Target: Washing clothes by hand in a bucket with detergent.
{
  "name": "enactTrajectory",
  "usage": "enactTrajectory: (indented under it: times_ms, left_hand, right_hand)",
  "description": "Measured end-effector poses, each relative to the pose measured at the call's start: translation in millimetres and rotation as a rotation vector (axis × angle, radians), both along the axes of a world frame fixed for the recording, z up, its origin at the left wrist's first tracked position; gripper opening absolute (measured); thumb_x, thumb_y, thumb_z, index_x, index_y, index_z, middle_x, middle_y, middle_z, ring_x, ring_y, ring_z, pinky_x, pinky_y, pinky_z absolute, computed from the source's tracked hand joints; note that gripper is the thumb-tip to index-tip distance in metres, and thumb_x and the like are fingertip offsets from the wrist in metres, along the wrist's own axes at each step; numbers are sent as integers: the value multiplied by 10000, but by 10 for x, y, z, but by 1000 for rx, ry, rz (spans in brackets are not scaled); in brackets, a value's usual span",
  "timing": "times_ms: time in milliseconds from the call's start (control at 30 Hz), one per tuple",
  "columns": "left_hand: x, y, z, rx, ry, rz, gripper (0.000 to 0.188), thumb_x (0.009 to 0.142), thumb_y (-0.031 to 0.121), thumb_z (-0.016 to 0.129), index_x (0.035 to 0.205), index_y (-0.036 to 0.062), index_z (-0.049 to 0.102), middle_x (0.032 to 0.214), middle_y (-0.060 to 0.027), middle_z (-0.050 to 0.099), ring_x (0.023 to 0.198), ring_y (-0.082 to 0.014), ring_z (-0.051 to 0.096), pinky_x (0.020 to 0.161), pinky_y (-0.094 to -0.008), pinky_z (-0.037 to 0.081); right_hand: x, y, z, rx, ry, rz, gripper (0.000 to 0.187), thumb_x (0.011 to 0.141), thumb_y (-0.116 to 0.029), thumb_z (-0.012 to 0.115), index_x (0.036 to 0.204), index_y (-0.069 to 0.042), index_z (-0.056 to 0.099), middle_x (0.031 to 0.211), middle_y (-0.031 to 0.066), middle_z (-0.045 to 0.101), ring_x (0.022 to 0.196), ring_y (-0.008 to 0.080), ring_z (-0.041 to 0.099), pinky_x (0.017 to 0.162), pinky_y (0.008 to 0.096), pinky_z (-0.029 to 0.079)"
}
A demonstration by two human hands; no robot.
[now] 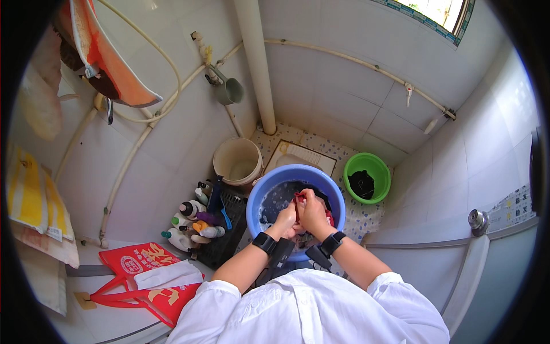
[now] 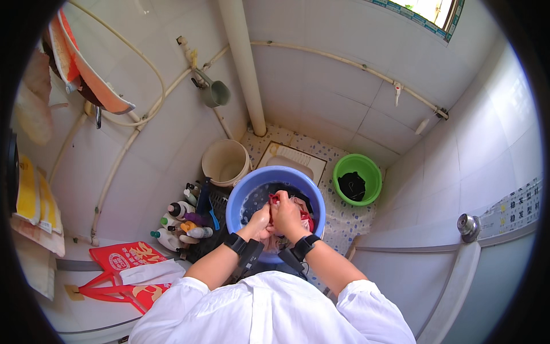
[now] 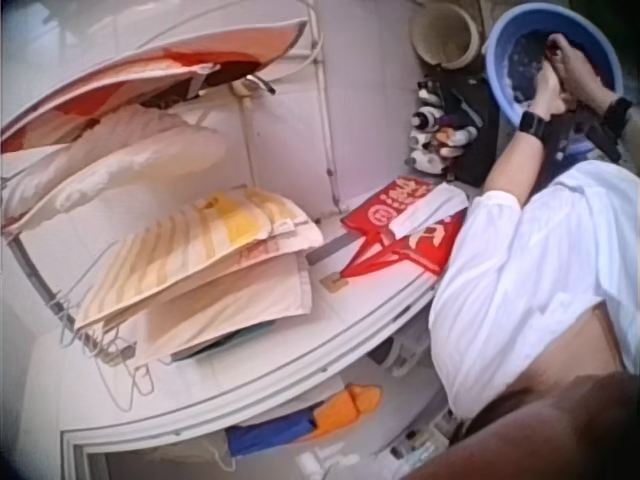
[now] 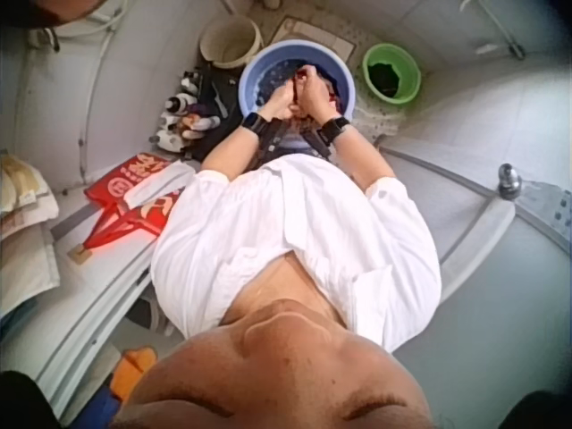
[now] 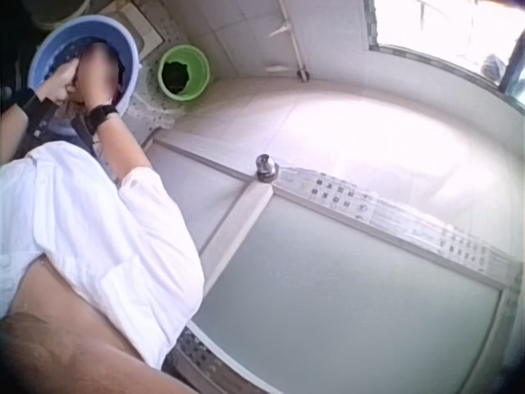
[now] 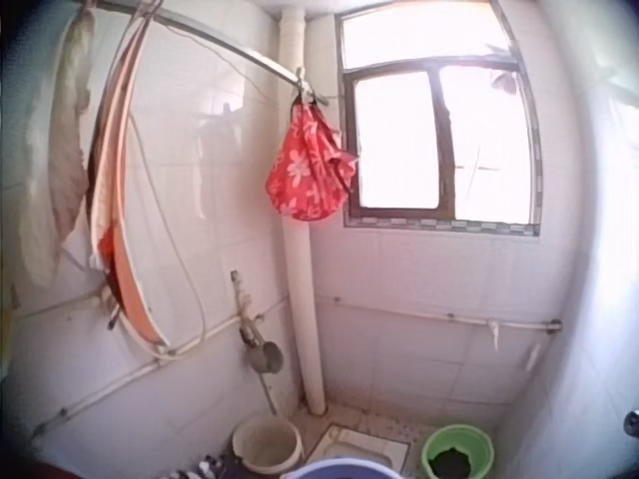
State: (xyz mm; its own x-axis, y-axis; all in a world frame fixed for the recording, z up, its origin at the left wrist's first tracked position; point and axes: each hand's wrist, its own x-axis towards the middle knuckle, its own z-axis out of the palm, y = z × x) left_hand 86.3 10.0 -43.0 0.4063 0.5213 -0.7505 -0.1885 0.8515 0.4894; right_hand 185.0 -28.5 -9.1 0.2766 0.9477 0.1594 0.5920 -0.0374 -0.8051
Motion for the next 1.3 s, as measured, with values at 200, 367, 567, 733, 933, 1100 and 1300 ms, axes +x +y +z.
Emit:
enactTrajectory:
  times_ms: [200, 367, 567, 733, 933, 1100, 1300]
  left_hand:
    - [-282, 96, 397, -10, -303, -226, 202, 862, 272, 478, 964, 110, 540, 771, -18, 588, 549, -119, 526, 457, -217, 436]
    - [-574, 152, 493, 50, -258, -298, 181, 828, 106, 512, 988, 23, 521, 972, -86, 567, 856, -209, 560, 815, -385, 475]
    - [-637, 227, -498, -165, -685, -74, 191, 842, 218, 447, 905, 65, 542, 879, -73, 590, 772, -197, 573, 653, -302, 486]
    - [-28, -77, 117, 21, -208, 86, 240, 848, 329, 435, 831, 114, 540, 817, -68, 583, 762, -190, 564, 673, -346, 467]
    - [17, -122, -66, 138, -116, 9, 221, 874, 253, 406, 882, 81, 543, 726, -49, 559, 637, -165, 534, 552, -307, 443]
    - [90, -38, 25, 109, 53, 102, 259, 880, 246, 396, 899, 48, 561, 822, -88, 572, 737, -179, 541, 620, -324, 448]
    - [-79, -34, 556, 310, 88, -181, 237, 881, 295, 450, 873, 68, 517, 730, 2, 544, 648, -67, 504, 562, -182, 406]
  right_hand:
    - [213, 65, -156, -43, 254, -124, 219, 797, -193, 565, 922, -24, 505, 803, 232, 578, 766, 367, 576, 637, 393, 457]
    - [548, 57, -386, -151, 717, -175, 315, 810, -209, 562, 1013, 30, 531, 911, 104, 601, 833, 167, 555, 737, 274, 436]
    - [103, 53, 103, -88, 558, -27, 284, 802, -181, 573, 1029, -24, 506, 881, 84, 583, 800, 149, 551, 694, 267, 446]
    - [-221, -60, 215, -117, -8, 18, 243, 787, -197, 554, 973, -54, 489, 751, 211, 580, 703, 375, 575, 613, 418, 459]
    - [-43, -93, 32, -60, -63, 44, 235, 784, -170, 524, 967, -47, 442, 702, 218, 571, 665, 385, 562, 564, 456, 434]
    - [-50, -59, 41, 2, 50, 98, 238, 783, -165, 528, 965, -38, 442, 717, 233, 564, 682, 406, 548, 579, 457, 431]
    - [176, 13, 19, -105, 215, -50, 215, 795, -154, 541, 949, -17, 481, 835, 179, 563, 805, 309, 555, 679, 345, 447]
